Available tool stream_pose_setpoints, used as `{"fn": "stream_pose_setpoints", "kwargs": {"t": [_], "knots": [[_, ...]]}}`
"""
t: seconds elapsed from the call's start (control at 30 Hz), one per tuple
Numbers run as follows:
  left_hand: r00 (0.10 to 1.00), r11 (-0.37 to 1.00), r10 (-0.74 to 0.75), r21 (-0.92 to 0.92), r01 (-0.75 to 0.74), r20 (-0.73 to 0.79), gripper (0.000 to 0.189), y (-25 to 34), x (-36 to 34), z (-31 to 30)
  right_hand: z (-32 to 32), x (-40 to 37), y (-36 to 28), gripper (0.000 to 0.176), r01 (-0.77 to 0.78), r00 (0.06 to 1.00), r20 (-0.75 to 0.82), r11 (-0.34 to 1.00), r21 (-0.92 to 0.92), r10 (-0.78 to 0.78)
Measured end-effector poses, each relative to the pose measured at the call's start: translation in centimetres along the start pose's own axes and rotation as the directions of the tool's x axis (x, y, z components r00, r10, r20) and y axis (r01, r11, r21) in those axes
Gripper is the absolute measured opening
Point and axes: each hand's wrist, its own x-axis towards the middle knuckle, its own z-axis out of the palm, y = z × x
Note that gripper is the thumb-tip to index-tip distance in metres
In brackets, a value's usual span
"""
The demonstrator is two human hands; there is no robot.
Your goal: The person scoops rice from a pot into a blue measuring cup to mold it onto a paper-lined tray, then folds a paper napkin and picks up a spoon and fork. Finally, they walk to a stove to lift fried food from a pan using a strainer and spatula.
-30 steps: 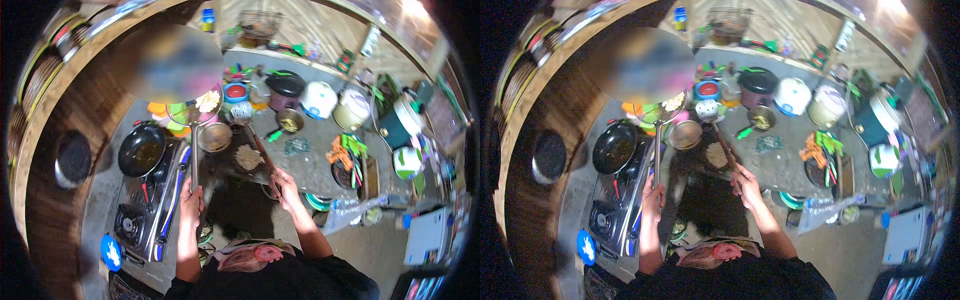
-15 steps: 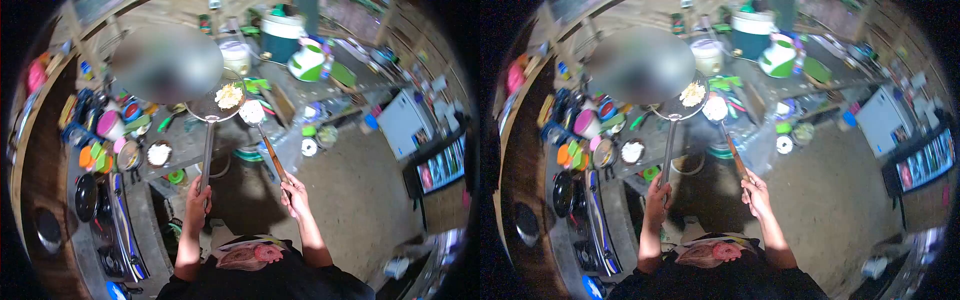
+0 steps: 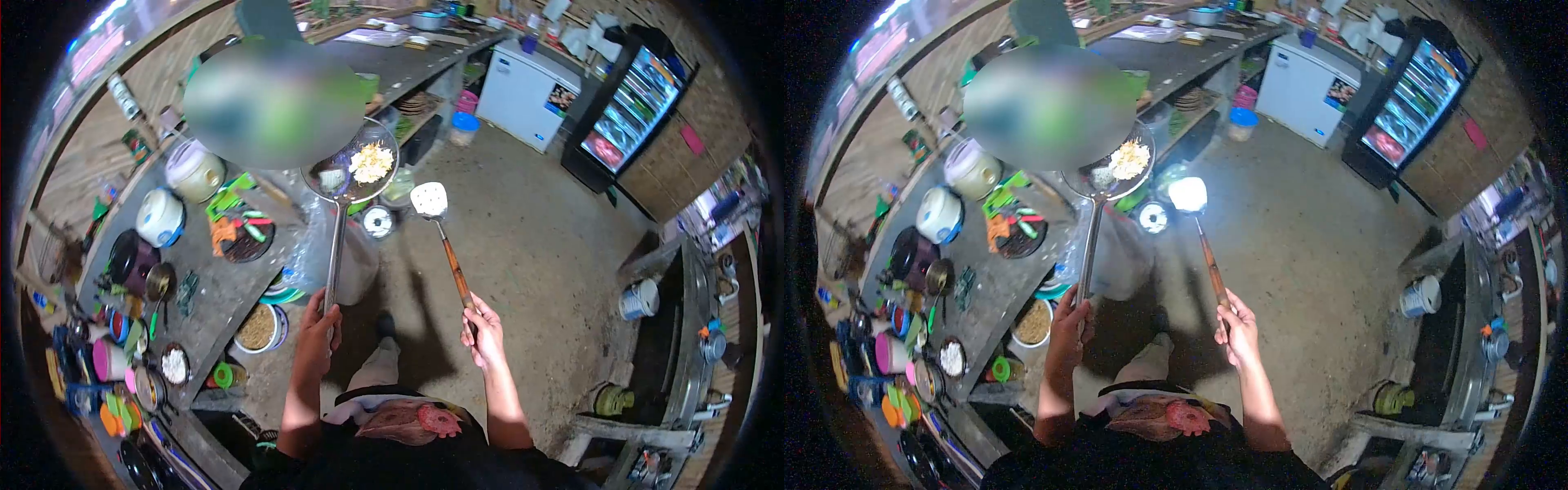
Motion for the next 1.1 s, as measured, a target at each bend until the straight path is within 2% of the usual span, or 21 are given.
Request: {"fn": "stream_pose_setpoints", "kwargs": {"t": [0.07, 0.1, 0.37, 0.5, 0.73, 0.8, 0.83, 0.9, 0.93, 0.97, 1.1], "knots": [[0.998, 1.000, -0.017, -0.023, 0.018, 0.056, 0.043, 0.0, 2.6, 2.0, -1.2, 1.1, -1.2, 0.044, 0.018, 0.999, -0.049, 1.000, 0.013, -0.018], [0.996, 0.999, 0.001, 0.032, -0.003, 0.092, 0.043, -0.1, 4.2, 2.8, -1.5, 1.9, -2.0, 0.044, 0.041, 0.998, -0.048, 0.999, 0.020, -0.040], [0.981, 1.000, -0.018, -0.004, 0.019, 0.196, 0.041, 1.1, 17.0, 11.6, -3.4, 11.8, -8.7, 0.041, 0.117, 0.986, -0.122, 0.992, 0.043, -0.111], [0.982, 0.998, -0.002, -0.055, 0.013, 0.191, 0.038, 2.5, 22.4, 15.5, -3.9, 17.4, -12.0, 0.042, 0.121, 0.985, -0.128, 0.992, 0.034, -0.116], [0.983, 0.999, -0.033, -0.032, 0.039, 0.179, 0.036, 5.1, 30.5, 21.3, -4.8, 25.3, -17.1, 0.038, 0.112, 0.984, -0.146, 0.992, 0.064, -0.102], [0.974, 0.986, -0.066, -0.138, 0.097, 0.216, 0.035, 5.4, 32.4, 23.0, -5.5, 28.1, -18.4, 0.036, 0.109, 0.986, -0.133, 0.991, 0.084, -0.097], [0.980, 0.985, -0.083, -0.134, 0.108, 0.179, 0.035, 5.5, 33.4, 24.2, -6.0, 29.6, -19.0, 0.035, 0.097, 0.986, -0.144, 0.992, 0.085, -0.084], [0.980, 0.993, -0.027, -0.107, 0.049, 0.199, 0.034, 5.0, 35.8, 26.0, -7.3, 32.7, -20.1, 0.035, 0.080, 0.988, -0.140, 0.993, 0.087, -0.067], [0.973, 0.996, 0.027, -0.086, -0.008, 0.228, 0.034, 4.8, 37.0, 27.1, -8.2, 34.3, -20.9, 0.039, 0.074, 0.992, -0.112, 0.993, 0.087, -0.064], [0.990, 0.993, -0.013, -0.118, 0.029, 0.138, 0.034, 4.8, 38.0, 28.6, -9.1, 36.1, -21.8, 0.044, 0.072, 0.995, -0.081, 0.994, 0.085, -0.065], [0.992, 0.981, 0.007, -0.191, 0.017, 0.126, 0.029, 4.4, 43.0, 33.9, -13.1, 43.2, -25.4, 0.049, 0.068, 0.998, -0.014, 0.994, 0.085, -0.067]]}}
